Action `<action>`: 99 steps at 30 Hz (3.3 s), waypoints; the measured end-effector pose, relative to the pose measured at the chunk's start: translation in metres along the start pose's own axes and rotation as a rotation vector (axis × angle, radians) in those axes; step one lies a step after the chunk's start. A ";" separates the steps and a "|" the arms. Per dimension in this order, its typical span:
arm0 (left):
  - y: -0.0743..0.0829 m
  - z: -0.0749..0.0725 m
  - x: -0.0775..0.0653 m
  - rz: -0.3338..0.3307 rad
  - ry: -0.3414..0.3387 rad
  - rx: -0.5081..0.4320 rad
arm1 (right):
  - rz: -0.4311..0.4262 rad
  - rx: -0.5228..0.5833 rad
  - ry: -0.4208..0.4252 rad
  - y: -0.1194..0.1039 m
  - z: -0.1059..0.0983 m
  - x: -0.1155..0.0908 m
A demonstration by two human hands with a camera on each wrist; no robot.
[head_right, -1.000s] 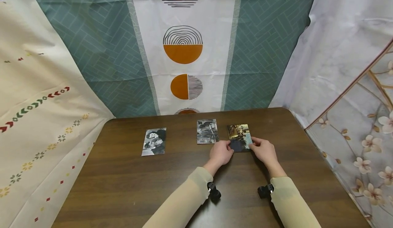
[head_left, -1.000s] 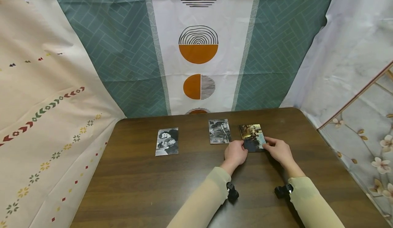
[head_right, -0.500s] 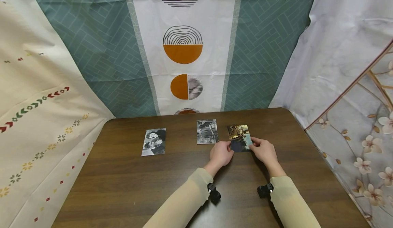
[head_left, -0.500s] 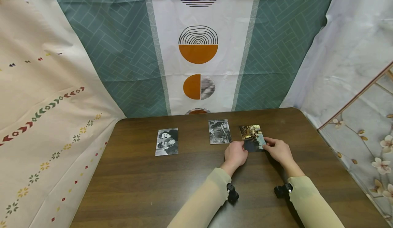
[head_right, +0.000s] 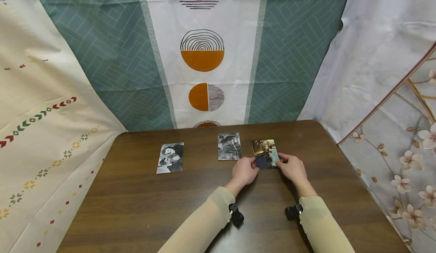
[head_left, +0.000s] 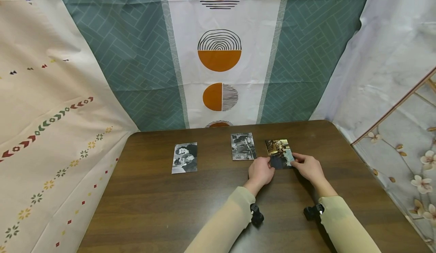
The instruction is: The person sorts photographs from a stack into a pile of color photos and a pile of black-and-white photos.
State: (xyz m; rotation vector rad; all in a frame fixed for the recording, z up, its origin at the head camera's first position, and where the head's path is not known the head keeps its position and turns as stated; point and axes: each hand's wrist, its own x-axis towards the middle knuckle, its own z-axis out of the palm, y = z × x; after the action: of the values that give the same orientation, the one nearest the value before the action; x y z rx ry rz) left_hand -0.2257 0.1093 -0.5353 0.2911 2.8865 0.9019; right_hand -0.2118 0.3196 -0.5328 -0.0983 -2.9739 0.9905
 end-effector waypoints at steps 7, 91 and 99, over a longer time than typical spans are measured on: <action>-0.001 -0.006 -0.003 0.013 0.000 -0.069 | 0.016 0.030 -0.029 -0.001 -0.003 0.000; -0.118 -0.078 -0.007 -0.077 0.209 -0.370 | -0.118 0.149 -0.046 -0.102 0.066 0.026; -0.112 -0.080 -0.006 -0.129 0.181 -0.295 | -0.089 0.110 -0.052 -0.108 0.076 0.030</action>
State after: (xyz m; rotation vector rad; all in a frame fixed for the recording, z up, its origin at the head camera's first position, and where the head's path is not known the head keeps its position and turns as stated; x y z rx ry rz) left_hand -0.2496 -0.0265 -0.5335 -0.0028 2.8299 1.3709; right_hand -0.2496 0.1902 -0.5293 0.0609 -2.9324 1.1596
